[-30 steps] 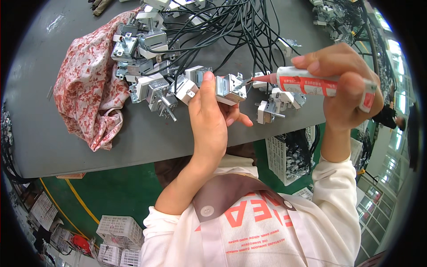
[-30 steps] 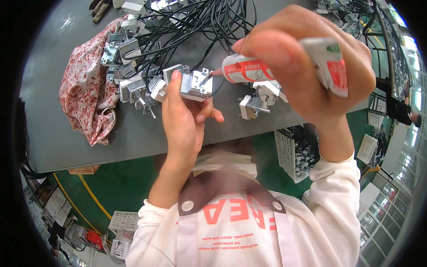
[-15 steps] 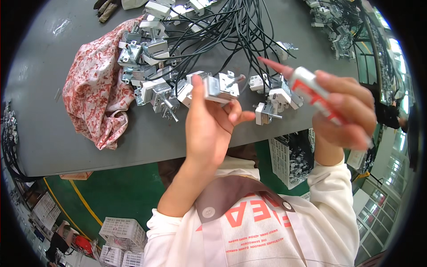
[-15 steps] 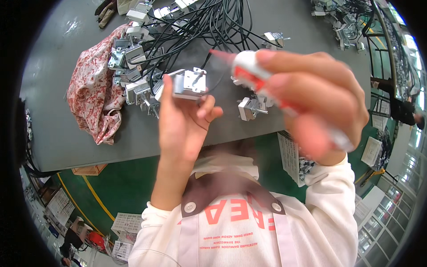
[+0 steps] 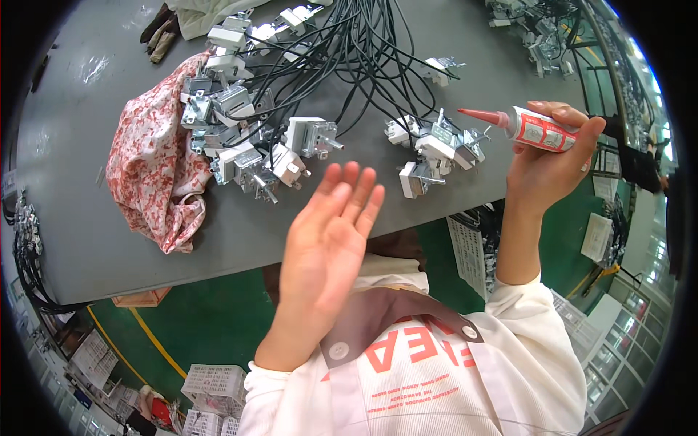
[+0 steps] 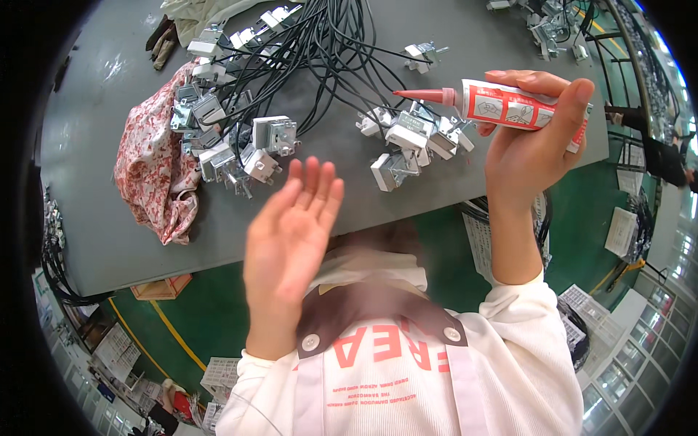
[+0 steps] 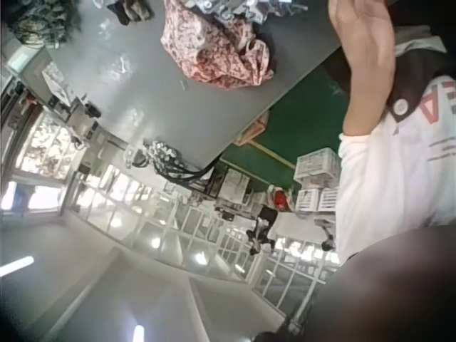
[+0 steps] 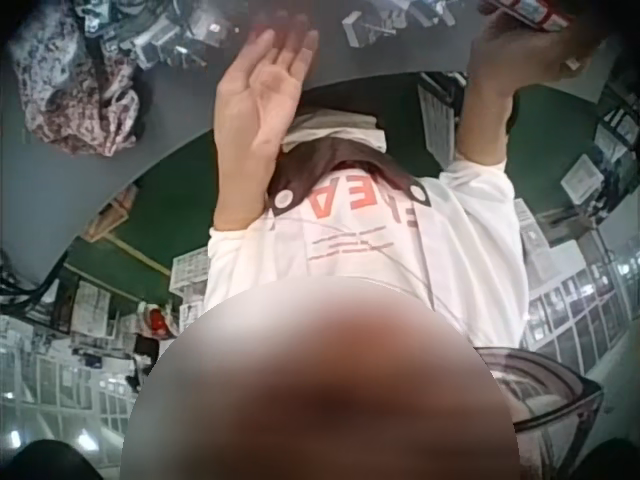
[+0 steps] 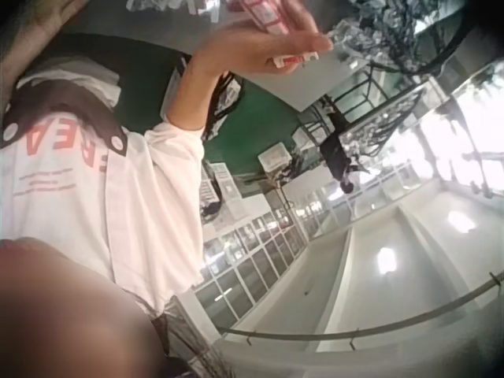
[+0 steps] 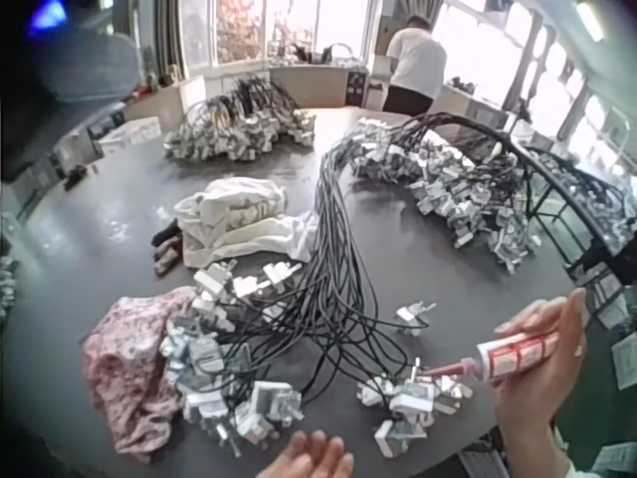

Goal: Applying sealant or adhesive from a tube to small electrical components with wires on a factory workbench.

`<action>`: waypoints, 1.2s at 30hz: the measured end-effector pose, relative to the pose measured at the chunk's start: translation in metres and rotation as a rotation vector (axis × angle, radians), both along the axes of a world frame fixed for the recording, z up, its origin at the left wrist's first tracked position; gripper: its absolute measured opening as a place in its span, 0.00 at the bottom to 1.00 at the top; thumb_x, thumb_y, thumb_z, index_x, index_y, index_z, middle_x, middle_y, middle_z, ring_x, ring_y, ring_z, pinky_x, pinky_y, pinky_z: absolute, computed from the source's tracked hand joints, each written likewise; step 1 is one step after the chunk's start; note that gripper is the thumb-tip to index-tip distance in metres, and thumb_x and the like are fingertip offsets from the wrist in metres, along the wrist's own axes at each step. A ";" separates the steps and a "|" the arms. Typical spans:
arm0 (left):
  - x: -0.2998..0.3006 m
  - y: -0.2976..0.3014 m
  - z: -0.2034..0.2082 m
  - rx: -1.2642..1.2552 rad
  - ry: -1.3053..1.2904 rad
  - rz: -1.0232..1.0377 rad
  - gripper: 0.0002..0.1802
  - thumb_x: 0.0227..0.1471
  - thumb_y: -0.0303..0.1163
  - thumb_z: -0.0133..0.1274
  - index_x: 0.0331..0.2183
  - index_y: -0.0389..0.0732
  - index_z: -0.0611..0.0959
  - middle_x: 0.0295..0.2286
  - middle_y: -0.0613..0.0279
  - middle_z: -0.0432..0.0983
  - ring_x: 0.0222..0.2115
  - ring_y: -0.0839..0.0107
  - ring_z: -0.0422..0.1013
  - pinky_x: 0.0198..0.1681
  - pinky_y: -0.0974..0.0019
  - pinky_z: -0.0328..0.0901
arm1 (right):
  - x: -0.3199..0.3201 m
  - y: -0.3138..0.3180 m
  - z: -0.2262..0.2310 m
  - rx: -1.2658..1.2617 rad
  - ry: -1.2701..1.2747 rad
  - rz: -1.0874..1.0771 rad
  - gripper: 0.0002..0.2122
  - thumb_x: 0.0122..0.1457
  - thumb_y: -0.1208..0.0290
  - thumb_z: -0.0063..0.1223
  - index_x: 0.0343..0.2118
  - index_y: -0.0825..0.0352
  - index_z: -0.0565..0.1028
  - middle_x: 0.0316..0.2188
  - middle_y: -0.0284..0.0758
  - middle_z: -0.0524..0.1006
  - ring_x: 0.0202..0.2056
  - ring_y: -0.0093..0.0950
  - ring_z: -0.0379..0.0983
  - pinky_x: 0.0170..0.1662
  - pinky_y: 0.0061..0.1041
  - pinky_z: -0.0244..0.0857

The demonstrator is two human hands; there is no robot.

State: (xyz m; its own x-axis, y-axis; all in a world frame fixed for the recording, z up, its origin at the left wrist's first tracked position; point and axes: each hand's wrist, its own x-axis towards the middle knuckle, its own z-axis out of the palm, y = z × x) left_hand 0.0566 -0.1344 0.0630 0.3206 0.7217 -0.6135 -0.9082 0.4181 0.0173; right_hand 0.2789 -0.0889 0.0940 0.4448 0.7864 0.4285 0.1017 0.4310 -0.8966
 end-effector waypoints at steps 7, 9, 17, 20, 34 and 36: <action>0.046 -0.013 -0.043 0.981 1.524 -0.406 0.26 0.35 0.17 0.56 0.41 0.40 0.70 0.41 0.54 0.66 0.42 0.56 0.65 0.43 0.62 0.63 | -0.005 -0.007 0.001 -0.062 0.163 0.069 0.19 0.61 0.54 0.38 0.25 0.66 0.71 0.23 0.36 0.71 0.27 0.28 0.71 0.16 0.18 0.59; 0.053 -0.008 -0.058 1.219 1.719 -0.291 0.27 0.34 0.19 0.59 0.41 0.38 0.71 0.42 0.55 0.67 0.41 0.60 0.65 0.40 0.64 0.63 | -0.005 -0.008 0.000 -0.067 0.167 0.055 0.19 0.61 0.54 0.38 0.25 0.66 0.71 0.23 0.36 0.71 0.28 0.28 0.71 0.18 0.18 0.60; 0.032 -0.003 -0.060 0.836 0.802 -0.075 0.20 0.52 0.34 0.51 0.44 0.33 0.69 0.37 0.58 0.71 0.31 0.72 0.70 0.38 0.71 0.65 | 0.006 -0.008 0.005 -0.088 0.074 0.137 0.21 0.62 0.53 0.34 0.23 0.66 0.70 0.22 0.36 0.70 0.26 0.27 0.70 0.29 0.23 0.62; 0.027 0.011 -0.058 0.625 0.657 -0.082 0.27 0.59 0.48 0.35 0.41 0.30 0.70 0.30 0.58 0.72 0.27 0.74 0.67 0.34 0.67 0.68 | 0.004 0.001 0.005 -0.032 -0.011 0.267 0.22 0.63 0.53 0.31 0.23 0.66 0.69 0.21 0.38 0.70 0.25 0.28 0.69 0.32 0.24 0.62; 0.022 0.024 -0.048 0.443 0.516 -0.199 0.28 0.58 0.51 0.36 0.32 0.31 0.73 0.23 0.60 0.70 0.20 0.76 0.61 0.29 0.60 0.71 | 0.001 0.037 -0.002 0.002 -0.378 0.527 0.25 0.63 0.53 0.31 0.25 0.71 0.72 0.21 0.42 0.73 0.24 0.34 0.73 0.30 0.29 0.69; 0.023 0.025 -0.048 0.433 0.515 -0.201 0.28 0.58 0.51 0.36 0.31 0.31 0.74 0.23 0.60 0.70 0.20 0.77 0.61 0.29 0.60 0.71 | 0.001 0.038 -0.001 -0.014 -0.446 0.517 0.25 0.63 0.54 0.30 0.24 0.72 0.71 0.21 0.42 0.73 0.24 0.34 0.73 0.30 0.29 0.69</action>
State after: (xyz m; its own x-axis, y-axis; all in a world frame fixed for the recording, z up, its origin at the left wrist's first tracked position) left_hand 0.0793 -0.1097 0.0153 0.2194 0.8928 -0.3934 -0.6456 0.4352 0.6275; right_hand 0.2801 -0.0511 0.0930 -0.2067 0.8571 0.4719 0.2465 0.5124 -0.8226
